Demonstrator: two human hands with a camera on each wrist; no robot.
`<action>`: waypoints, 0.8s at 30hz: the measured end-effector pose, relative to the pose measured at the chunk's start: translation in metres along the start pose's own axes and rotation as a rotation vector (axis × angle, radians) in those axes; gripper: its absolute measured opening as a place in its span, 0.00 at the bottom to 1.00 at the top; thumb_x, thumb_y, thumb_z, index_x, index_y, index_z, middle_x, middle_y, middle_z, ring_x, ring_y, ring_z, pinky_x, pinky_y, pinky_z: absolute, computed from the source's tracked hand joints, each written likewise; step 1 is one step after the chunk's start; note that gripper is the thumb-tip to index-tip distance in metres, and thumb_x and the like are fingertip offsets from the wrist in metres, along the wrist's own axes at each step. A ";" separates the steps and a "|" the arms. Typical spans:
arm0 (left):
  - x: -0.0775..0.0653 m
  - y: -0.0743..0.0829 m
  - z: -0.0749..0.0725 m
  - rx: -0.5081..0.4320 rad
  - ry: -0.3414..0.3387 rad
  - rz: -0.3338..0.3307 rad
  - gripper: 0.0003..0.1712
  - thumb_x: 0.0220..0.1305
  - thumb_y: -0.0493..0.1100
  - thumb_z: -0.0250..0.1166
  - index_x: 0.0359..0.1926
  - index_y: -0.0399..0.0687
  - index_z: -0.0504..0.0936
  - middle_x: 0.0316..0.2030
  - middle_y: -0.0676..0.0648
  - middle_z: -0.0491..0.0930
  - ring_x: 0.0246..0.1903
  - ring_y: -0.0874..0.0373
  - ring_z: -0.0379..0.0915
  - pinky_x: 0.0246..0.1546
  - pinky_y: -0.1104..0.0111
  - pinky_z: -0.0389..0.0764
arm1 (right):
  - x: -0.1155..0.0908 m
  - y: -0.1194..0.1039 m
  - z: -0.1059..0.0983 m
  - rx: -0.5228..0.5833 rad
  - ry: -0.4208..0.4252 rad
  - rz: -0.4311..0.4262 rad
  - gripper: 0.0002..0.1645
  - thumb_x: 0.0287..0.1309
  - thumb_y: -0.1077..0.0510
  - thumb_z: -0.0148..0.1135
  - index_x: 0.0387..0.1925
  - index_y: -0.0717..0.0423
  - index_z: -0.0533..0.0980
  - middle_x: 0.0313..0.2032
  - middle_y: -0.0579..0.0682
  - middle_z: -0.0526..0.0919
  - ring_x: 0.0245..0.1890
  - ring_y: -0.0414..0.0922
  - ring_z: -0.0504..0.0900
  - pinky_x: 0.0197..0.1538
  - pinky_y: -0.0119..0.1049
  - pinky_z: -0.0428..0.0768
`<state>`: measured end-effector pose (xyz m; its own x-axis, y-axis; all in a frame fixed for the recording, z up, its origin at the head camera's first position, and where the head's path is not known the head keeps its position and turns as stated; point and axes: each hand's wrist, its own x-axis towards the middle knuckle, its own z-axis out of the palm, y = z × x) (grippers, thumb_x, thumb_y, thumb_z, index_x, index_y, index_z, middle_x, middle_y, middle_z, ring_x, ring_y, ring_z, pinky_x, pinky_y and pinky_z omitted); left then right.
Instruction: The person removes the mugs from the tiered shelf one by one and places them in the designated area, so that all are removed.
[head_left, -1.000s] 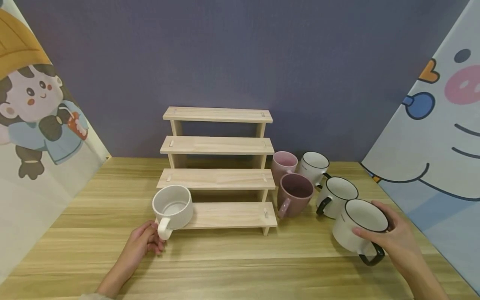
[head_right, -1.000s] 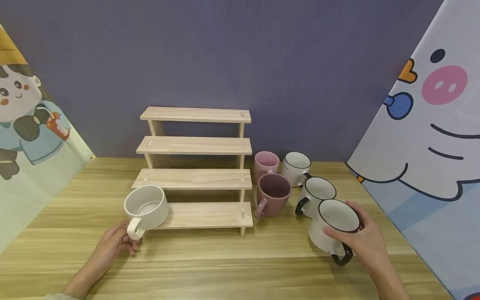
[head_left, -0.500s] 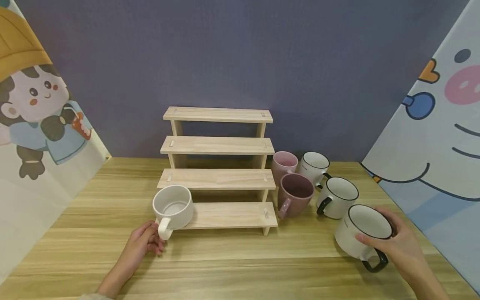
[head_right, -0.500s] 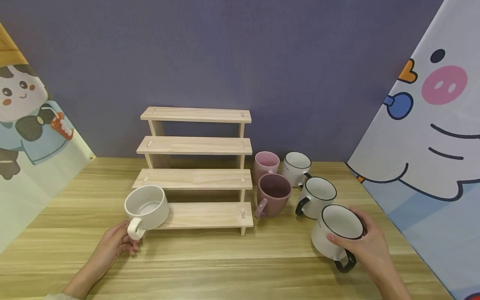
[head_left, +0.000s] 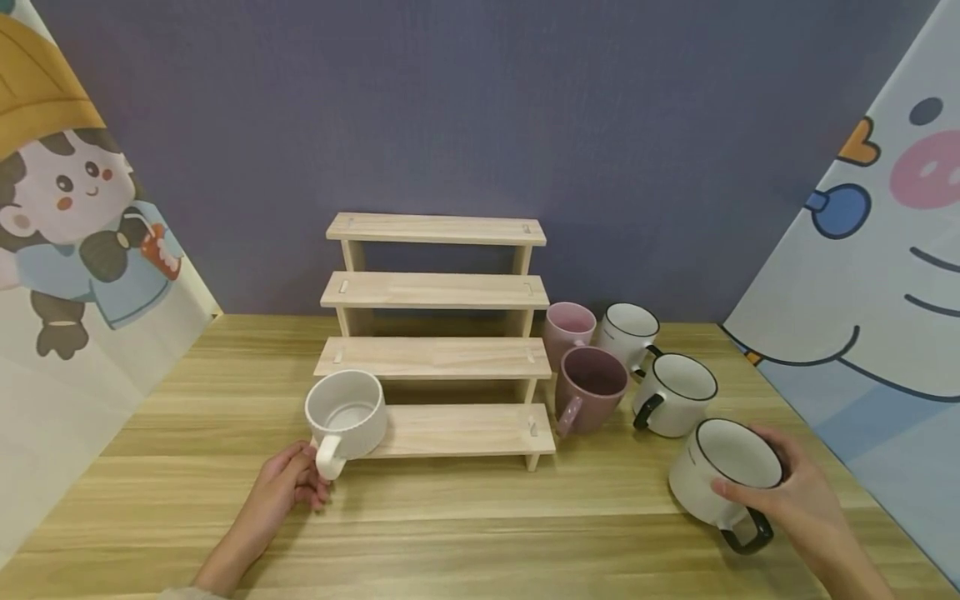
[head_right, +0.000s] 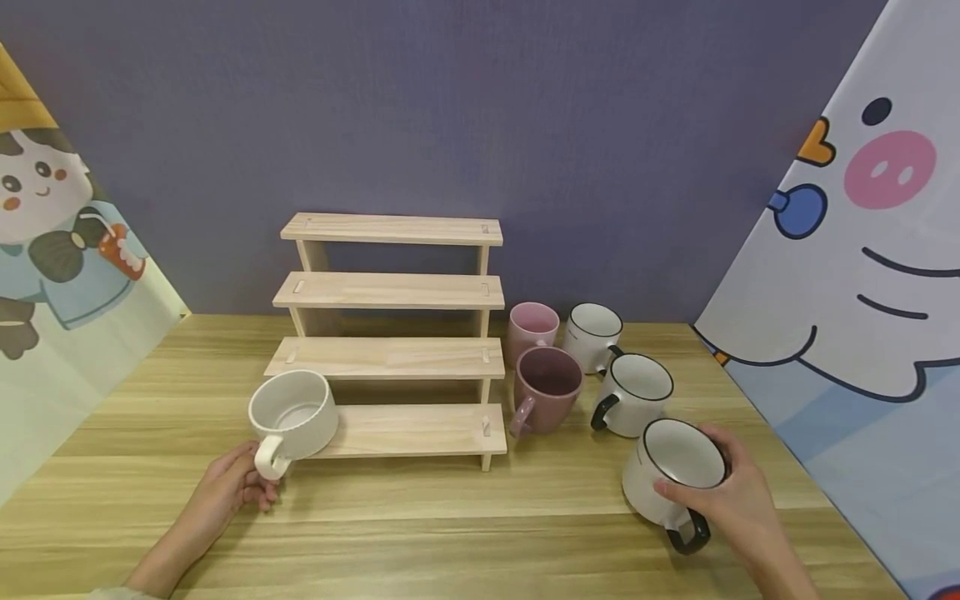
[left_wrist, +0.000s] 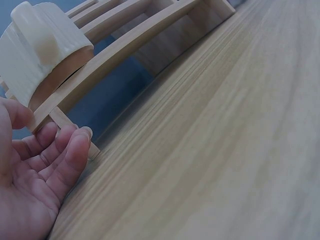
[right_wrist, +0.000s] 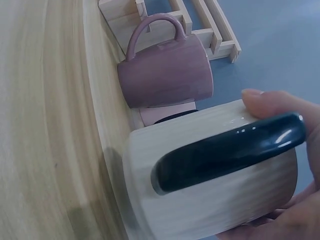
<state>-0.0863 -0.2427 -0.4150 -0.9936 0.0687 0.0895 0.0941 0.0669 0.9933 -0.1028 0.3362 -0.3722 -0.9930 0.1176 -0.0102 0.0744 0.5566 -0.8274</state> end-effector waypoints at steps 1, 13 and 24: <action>0.000 0.000 0.000 0.000 -0.001 0.001 0.16 0.77 0.43 0.41 0.36 0.38 0.71 0.23 0.50 0.77 0.22 0.63 0.74 0.20 0.70 0.81 | 0.000 0.000 0.000 -0.003 -0.005 0.006 0.42 0.50 0.58 0.72 0.60 0.34 0.57 0.43 0.21 0.65 0.38 0.22 0.70 0.37 0.23 0.77; 0.000 0.001 0.001 0.002 0.010 -0.005 0.16 0.77 0.43 0.41 0.36 0.39 0.71 0.23 0.50 0.77 0.21 0.63 0.74 0.20 0.70 0.81 | 0.000 0.006 0.001 -0.026 -0.009 0.005 0.44 0.50 0.57 0.72 0.61 0.34 0.56 0.47 0.26 0.63 0.39 0.21 0.69 0.37 0.23 0.77; 0.001 0.000 -0.001 0.001 -0.006 -0.001 0.16 0.77 0.43 0.40 0.37 0.39 0.71 0.23 0.50 0.77 0.22 0.63 0.75 0.20 0.70 0.81 | 0.005 0.009 0.000 -0.058 -0.016 0.044 0.47 0.49 0.55 0.73 0.64 0.37 0.54 0.54 0.44 0.63 0.37 0.20 0.67 0.36 0.25 0.77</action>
<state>-0.0874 -0.2434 -0.4153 -0.9933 0.0748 0.0883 0.0935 0.0683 0.9933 -0.1067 0.3418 -0.3796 -0.9900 0.1296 -0.0554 0.1226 0.5979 -0.7921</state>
